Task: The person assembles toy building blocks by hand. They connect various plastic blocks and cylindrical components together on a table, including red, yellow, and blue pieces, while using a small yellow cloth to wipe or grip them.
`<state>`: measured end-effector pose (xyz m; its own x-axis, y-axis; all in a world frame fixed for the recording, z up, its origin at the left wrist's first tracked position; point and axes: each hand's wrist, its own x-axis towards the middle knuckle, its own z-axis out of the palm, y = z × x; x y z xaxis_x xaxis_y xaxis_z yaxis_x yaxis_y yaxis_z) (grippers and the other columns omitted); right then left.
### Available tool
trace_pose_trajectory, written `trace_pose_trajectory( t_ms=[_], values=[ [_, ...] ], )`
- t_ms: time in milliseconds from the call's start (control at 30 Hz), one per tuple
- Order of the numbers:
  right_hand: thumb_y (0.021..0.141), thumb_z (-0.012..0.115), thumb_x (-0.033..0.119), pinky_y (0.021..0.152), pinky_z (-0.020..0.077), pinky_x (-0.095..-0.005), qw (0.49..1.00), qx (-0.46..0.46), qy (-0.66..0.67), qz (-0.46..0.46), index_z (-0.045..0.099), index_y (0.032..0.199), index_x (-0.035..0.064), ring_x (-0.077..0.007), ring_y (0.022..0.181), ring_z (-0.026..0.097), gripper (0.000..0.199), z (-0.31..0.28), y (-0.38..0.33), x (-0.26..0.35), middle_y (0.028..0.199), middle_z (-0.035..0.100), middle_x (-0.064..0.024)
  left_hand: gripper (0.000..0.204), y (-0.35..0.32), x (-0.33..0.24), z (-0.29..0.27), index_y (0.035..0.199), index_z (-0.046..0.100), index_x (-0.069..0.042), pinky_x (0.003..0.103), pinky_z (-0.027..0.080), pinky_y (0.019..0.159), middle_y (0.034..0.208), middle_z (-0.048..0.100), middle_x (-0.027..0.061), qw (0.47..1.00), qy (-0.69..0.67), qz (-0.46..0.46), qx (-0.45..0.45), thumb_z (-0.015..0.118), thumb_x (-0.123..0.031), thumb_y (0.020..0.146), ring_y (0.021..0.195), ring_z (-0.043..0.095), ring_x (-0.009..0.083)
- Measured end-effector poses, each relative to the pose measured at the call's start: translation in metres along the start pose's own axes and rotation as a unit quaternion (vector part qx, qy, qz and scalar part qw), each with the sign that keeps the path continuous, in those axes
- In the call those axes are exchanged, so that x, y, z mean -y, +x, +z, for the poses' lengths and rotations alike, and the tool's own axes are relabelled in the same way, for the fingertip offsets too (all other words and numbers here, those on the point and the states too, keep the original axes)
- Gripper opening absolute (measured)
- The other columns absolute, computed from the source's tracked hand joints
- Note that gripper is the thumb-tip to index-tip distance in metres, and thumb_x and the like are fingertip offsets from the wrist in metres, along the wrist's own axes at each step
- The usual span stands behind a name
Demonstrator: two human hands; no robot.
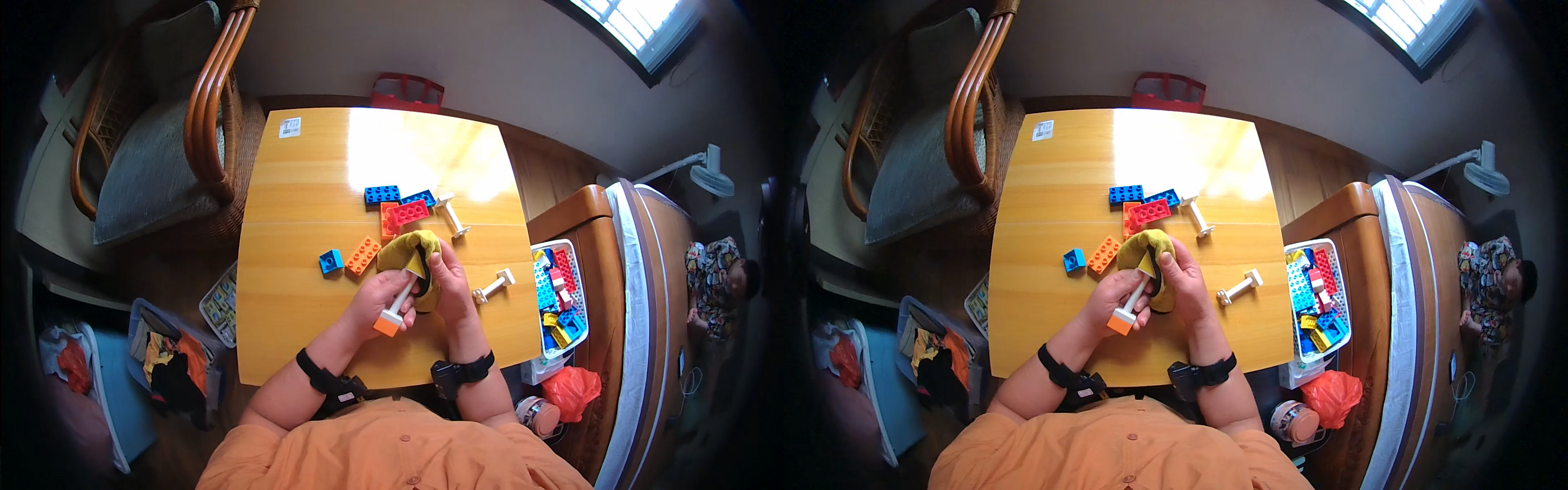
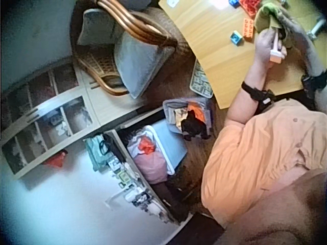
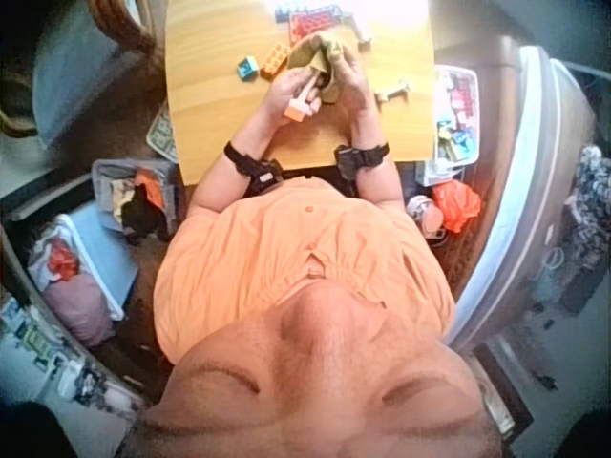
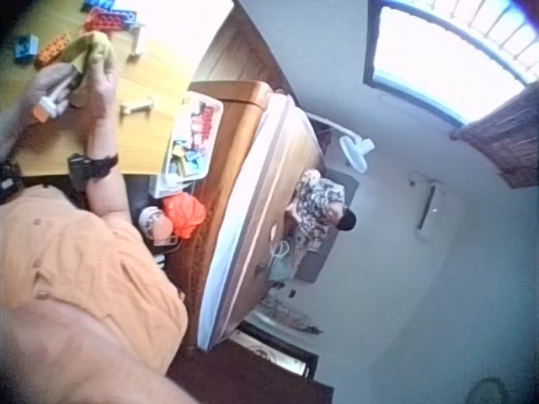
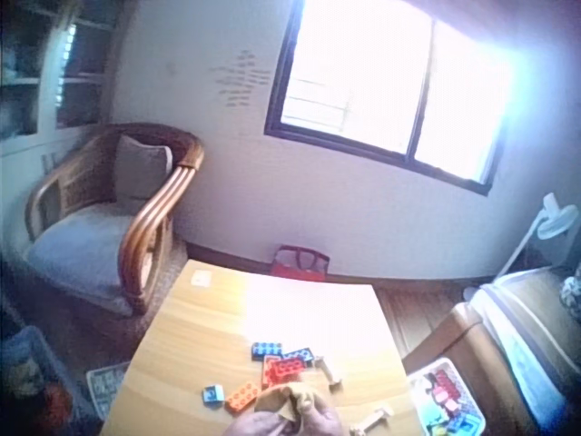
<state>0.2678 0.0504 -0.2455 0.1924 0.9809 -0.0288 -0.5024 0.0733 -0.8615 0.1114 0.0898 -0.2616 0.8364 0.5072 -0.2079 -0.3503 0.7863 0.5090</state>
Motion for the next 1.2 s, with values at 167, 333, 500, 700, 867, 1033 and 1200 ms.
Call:
trace_pose_trajectory(
  t_ms=[167, 333, 500, 700, 867, 1033, 1200],
  values=[
    [0.095, 0.065, 0.018, 0.083, 0.0504, -0.0256, 0.999, -0.011, -0.032, -0.001, 0.059, 0.123, 0.0018, -0.0112, 0.094, 0.062, 0.033, -0.005, 0.004, 0.006, 0.108, 0.066, -0.0039, 0.033, 0.000, -0.002, -0.005, 0.100, 0.058, 0.001, 0.030, 0.055, 0.054, 0.071, 0.061, 0.0097, 0.999, 0.014, -0.023, -0.029, 0.051, -0.031, 0.101, 0.059, 0.065, 0.0211],
    [0.093, 0.066, 0.012, 0.081, 0.0507, -0.0244, 0.996, -0.042, -0.072, -0.018, 0.060, 0.115, 0.0019, -0.0094, 0.090, 0.062, 0.025, -0.012, 0.009, 0.000, 0.104, 0.066, -0.0030, 0.028, -0.003, -0.005, 0.002, 0.108, 0.060, 0.001, 0.029, 0.057, 0.064, 0.083, 0.064, 0.0085, 0.998, 0.010, 0.001, -0.060, 0.057, -0.025, 0.098, 0.072, 0.066, 0.0171],
    [0.095, 0.065, 0.013, 0.078, 0.0505, -0.0226, 0.990, -0.116, -0.048, -0.068, 0.058, 0.116, 0.0017, -0.0086, 0.089, 0.061, 0.024, -0.008, 0.011, -0.005, 0.103, 0.066, -0.0029, 0.025, -0.003, -0.003, 0.002, 0.111, 0.060, -0.001, 0.027, 0.056, 0.069, 0.091, 0.064, 0.0040, 0.976, 0.184, 0.060, -0.096, 0.068, -0.013, 0.091, 0.079, 0.062, 0.0111],
    [0.099, 0.060, 0.021, 0.078, 0.0514, -0.0241, 0.987, -0.145, -0.017, -0.068, 0.057, 0.118, 0.0036, -0.0098, 0.089, 0.062, 0.027, 0.002, 0.009, -0.001, 0.102, 0.065, -0.0028, 0.019, 0.001, 0.001, -0.003, 0.108, 0.061, -0.001, 0.026, 0.052, 0.072, 0.085, 0.064, 0.0034, 0.975, 0.159, 0.121, -0.099, 0.059, -0.017, 0.097, 0.077, 0.062, 0.0115],
    [0.097, 0.063, 0.017, 0.082, 0.0505, -0.0257, 0.994, -0.063, -0.044, -0.077, 0.052, 0.127, 0.0031, -0.0107, 0.097, 0.060, 0.035, 0.012, 0.002, -0.006, 0.109, 0.063, -0.0039, 0.020, -0.001, -0.002, 0.001, 0.104, 0.061, -0.004, 0.023, 0.049, 0.069, 0.082, 0.064, 0.0023, 0.971, 0.142, 0.149, -0.125, 0.052, -0.021, 0.101, 0.073, 0.060, 0.0091],
    [0.094, 0.065, 0.008, 0.082, 0.0496, -0.0251, 0.988, -0.072, -0.115, -0.070, 0.055, 0.126, 0.0020, -0.0087, 0.096, 0.059, 0.035, 0.016, 0.001, -0.011, 0.107, 0.063, -0.0026, 0.020, -0.002, -0.001, -0.002, 0.105, 0.061, -0.004, 0.021, 0.046, 0.065, 0.079, 0.061, -0.0003, 0.967, 0.150, 0.172, -0.113, 0.052, -0.021, 0.101, 0.070, 0.056, 0.0069],
    [0.095, 0.064, 0.015, 0.082, 0.0497, -0.0252, 0.980, -0.128, -0.078, -0.133, 0.059, 0.121, 0.0020, -0.0089, 0.094, 0.059, 0.029, 0.010, 0.003, -0.011, 0.106, 0.064, -0.0024, 0.020, -0.004, -0.002, 0.002, 0.107, 0.062, -0.003, 0.021, 0.046, 0.064, 0.078, 0.061, 0.0000, 0.969, 0.134, 0.170, -0.116, 0.054, -0.020, 0.100, 0.068, 0.056, 0.0068]
  ],
)
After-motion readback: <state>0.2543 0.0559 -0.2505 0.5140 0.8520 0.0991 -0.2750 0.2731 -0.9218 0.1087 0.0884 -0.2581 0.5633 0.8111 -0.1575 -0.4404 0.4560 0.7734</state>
